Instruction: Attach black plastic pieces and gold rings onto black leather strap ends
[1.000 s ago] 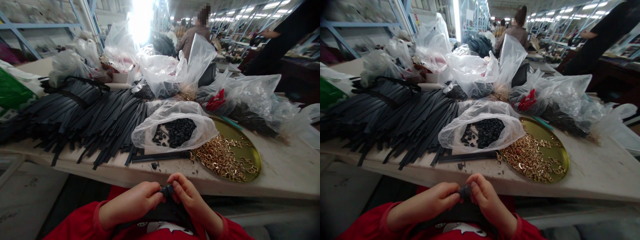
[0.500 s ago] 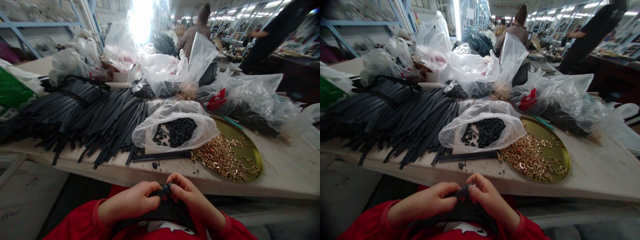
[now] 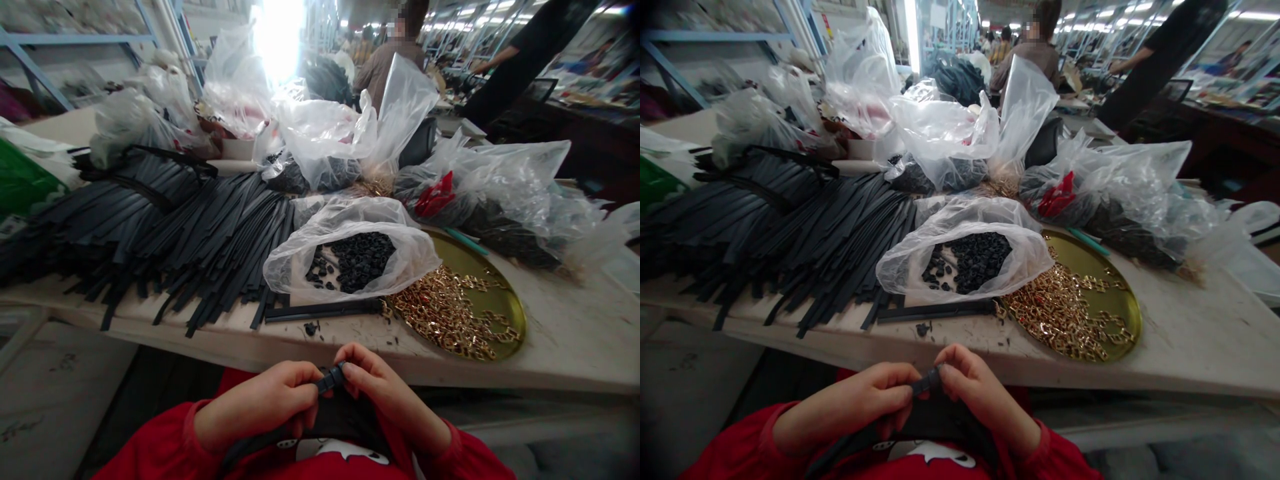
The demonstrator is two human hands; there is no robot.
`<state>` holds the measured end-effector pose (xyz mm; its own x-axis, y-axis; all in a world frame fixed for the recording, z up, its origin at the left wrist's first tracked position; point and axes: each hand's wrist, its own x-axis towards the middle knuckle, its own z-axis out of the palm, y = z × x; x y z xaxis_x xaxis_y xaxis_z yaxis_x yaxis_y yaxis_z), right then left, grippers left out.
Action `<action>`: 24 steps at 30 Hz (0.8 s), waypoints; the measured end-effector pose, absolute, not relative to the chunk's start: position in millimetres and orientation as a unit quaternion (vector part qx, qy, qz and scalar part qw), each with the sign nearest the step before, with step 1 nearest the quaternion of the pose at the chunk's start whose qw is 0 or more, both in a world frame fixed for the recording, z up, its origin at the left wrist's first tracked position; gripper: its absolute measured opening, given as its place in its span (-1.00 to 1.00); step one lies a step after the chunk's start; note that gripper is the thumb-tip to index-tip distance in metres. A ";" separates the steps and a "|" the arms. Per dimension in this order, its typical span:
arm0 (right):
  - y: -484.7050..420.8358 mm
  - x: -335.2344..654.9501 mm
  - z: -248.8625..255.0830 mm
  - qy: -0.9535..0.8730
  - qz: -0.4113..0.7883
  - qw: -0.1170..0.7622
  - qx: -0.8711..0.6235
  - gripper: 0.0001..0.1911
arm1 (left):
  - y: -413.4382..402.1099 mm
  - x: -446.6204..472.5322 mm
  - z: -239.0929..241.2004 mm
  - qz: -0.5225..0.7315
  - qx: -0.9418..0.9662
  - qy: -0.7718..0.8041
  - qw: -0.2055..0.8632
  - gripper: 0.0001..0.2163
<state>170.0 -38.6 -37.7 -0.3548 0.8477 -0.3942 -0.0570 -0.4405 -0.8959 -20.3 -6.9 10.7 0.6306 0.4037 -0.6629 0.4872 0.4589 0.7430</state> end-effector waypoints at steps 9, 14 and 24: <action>-41.0 165.4 -40.8 -0.432 0.678 0.348 -0.482 -0.69 | -16.7 -17.5 6.6 -0.009 0.508 0.422 0.751 -0.86; -48.2 160.6 -36.0 -0.477 0.642 0.341 -0.495 -0.72 | -25.3 -14.4 4.5 0.004 0.549 0.459 0.698 -0.78; -69.3 156.4 -35.3 -0.397 0.693 0.384 -0.463 -0.67 | -47.2 -14.9 9.8 0.088 0.554 0.492 0.666 -0.84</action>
